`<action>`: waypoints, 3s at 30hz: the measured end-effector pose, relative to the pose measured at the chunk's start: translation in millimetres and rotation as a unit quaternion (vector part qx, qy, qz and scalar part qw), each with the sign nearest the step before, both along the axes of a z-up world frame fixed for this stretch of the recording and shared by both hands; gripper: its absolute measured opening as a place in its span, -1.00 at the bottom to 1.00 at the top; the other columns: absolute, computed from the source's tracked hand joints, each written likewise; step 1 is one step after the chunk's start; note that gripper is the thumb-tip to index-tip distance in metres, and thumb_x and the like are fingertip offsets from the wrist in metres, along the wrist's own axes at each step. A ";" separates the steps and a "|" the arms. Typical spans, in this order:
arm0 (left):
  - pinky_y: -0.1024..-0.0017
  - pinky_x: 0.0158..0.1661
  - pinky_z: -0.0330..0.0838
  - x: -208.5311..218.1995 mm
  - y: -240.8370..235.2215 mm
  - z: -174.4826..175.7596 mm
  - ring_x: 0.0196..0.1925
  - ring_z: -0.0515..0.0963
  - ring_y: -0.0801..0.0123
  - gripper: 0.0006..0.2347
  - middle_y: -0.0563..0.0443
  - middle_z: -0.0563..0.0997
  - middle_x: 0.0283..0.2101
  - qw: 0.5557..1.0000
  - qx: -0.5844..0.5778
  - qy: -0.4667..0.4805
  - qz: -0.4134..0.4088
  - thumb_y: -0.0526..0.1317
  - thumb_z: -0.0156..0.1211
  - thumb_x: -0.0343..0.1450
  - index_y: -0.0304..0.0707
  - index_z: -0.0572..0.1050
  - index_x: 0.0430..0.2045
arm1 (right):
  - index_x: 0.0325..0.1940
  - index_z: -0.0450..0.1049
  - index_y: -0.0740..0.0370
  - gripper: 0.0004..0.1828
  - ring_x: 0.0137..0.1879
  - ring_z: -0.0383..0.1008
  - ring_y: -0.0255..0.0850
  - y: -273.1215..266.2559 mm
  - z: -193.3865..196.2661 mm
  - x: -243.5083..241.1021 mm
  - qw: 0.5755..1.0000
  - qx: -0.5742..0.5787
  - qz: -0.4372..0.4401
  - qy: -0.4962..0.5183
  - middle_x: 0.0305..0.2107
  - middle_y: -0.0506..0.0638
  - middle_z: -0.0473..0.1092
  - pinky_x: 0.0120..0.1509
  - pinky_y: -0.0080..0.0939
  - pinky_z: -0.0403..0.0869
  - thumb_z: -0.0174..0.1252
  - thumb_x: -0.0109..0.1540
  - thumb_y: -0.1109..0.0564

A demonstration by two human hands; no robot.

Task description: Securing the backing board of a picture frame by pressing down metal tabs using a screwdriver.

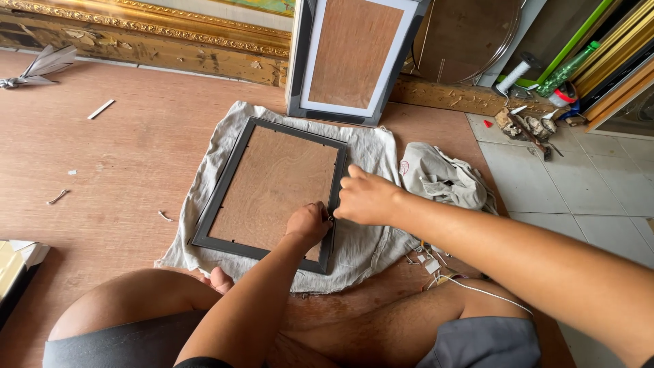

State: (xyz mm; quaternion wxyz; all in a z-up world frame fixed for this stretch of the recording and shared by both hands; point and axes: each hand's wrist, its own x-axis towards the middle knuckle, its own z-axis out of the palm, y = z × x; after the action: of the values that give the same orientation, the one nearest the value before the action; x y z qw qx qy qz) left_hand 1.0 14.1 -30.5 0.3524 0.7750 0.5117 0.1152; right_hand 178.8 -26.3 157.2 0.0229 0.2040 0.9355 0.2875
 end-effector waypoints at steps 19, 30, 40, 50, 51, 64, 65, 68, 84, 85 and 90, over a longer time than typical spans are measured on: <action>0.00 0.08 0.70 1.0 2.6 -8.6 0.07 0.79 -0.10 -0.79 -0.10 0.74 -0.16 1.000 0.008 0.002 -0.004 -0.04 0.46 0.41 -0.03 0.59 -0.22 | -0.25 0.59 -0.33 -0.80 -0.26 0.57 -0.07 -12.7 -1.3 8.9 0.996 -0.027 -0.060 -0.059 -0.52 -0.16 0.50 0.04 0.14 0.40 0.28 0.22 0.11; 0.05 0.04 0.71 1.9 2.3 -6.2 0.04 0.81 -0.01 -0.81 -0.03 0.76 -0.19 1.000 -0.009 0.015 0.006 -0.02 0.45 0.38 0.03 0.61 -0.24 | -0.14 0.78 -0.37 -0.79 0.10 0.75 0.09 34.6 -10.5 -43.7 0.752 -0.387 -0.518 0.130 -0.17 -0.08 0.71 0.15 0.17 0.72 0.26 0.24 -0.08; -0.05 0.13 0.70 1.6 -8.8 8.3 0.10 0.78 -0.12 -0.81 -0.08 0.70 -0.05 0.999 0.019 0.044 -0.005 -0.01 0.26 0.51 0.12 0.50 -0.05 | -0.32 0.59 -0.27 -0.83 -0.23 0.41 0.03 -2.7 12.0 0.3 0.999 0.007 -0.026 -0.033 -0.48 -0.08 0.38 0.01 0.20 0.36 0.30 0.20 0.12; 0.03 0.06 0.72 12.2 -0.4 -4.4 0.05 0.80 -0.08 -0.87 -0.07 0.68 -0.06 0.997 0.026 0.076 -0.014 -0.07 0.15 0.51 0.09 0.51 -0.11 | 0.01 0.77 -0.05 -0.68 0.04 0.74 0.26 27.0 4.7 -35.4 0.766 -0.396 -0.499 0.083 -0.20 0.19 0.68 -0.04 0.29 0.72 0.19 0.34 -0.11; 0.03 0.10 0.70 11.8 0.4 -7.9 0.07 0.79 -0.11 -0.88 -0.08 0.68 -0.04 0.998 0.013 0.067 -0.009 -0.08 0.16 0.51 0.07 0.51 -0.14 | -0.10 0.79 -0.10 -0.67 -0.07 0.76 0.25 33.8 -7.5 -29.4 0.752 -0.384 -0.528 0.088 -0.34 0.14 0.67 -0.14 0.32 0.71 0.20 0.29 -0.20; -0.03 0.15 0.69 7.8 1.8 -4.1 0.14 0.77 -0.14 -0.84 -0.09 0.68 -0.01 0.999 -0.006 0.045 -0.009 -0.08 0.28 0.49 0.01 0.54 -0.12 | -0.39 0.70 -0.22 -0.80 -0.23 0.43 0.00 -1.5 15.9 -16.9 0.996 -0.029 -0.028 -0.085 -0.51 -0.08 0.49 0.04 0.20 0.36 0.30 0.23 0.14; -0.04 0.16 0.69 8.0 3.9 -6.9 0.13 0.77 -0.15 -0.83 -0.10 0.68 -0.01 0.999 -0.009 0.049 -0.014 -0.08 0.27 0.49 -0.03 0.53 -0.13 | -0.33 0.72 -0.20 -0.78 -0.24 0.55 0.03 0.5 18.2 -21.9 0.989 -0.090 -0.065 -0.101 -0.48 -0.02 0.56 0.01 0.16 0.49 0.27 0.26 0.16; -0.03 0.15 0.69 4.1 4.0 -1.6 0.12 0.78 -0.13 -0.82 -0.11 0.69 -0.03 0.998 -0.018 0.058 -0.020 -0.07 0.28 0.49 -0.08 0.54 -0.14 | -0.16 0.74 -0.10 -0.78 -0.11 0.70 0.21 1.3 22.9 -49.5 0.926 -0.265 -0.271 -0.009 -0.33 0.13 0.66 0.05 0.23 0.67 0.16 0.37 0.06; -0.01 0.15 0.69 11.2 5.5 -16.4 0.13 0.78 -0.12 -0.85 -0.06 0.68 -0.02 0.999 -0.018 0.036 -0.004 -0.08 0.30 0.49 0.02 0.58 -0.13 | -0.54 0.53 -0.15 -0.77 -0.36 0.37 -0.03 -8.6 5.7 -2.8 1.000 -0.012 0.013 0.009 -0.61 -0.10 0.36 0.07 0.27 0.35 0.36 0.21 0.01; -0.01 0.15 0.69 8.4 5.3 -13.6 0.13 0.78 -0.12 -0.85 -0.06 0.68 -0.02 0.999 -0.019 0.037 -0.004 -0.08 0.30 0.49 0.02 0.58 -0.13 | -0.54 0.53 -0.15 -0.77 -0.36 0.37 -0.03 -7.3 7.0 -6.5 1.000 -0.013 0.013 0.011 -0.61 -0.10 0.36 0.07 0.27 0.35 0.36 0.21 0.01; -0.03 0.10 0.69 5.5 5.8 -2.9 0.13 0.78 -0.13 -0.87 -0.07 0.71 -0.07 0.999 -0.045 0.020 -0.001 -0.11 0.32 0.46 0.02 0.63 -0.18 | -0.14 0.78 -0.14 -0.77 -0.04 0.74 0.29 8.3 9.4 -27.1 0.875 -0.334 -0.344 0.065 -0.27 0.14 0.71 0.09 0.27 0.65 0.19 0.34 -0.03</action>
State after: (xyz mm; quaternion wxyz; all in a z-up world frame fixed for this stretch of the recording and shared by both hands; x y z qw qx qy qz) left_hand 6.5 19.9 -33.3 0.3773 0.7610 0.5223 0.0761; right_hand 151.6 -18.0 166.6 0.1266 0.5113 0.8461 -0.0818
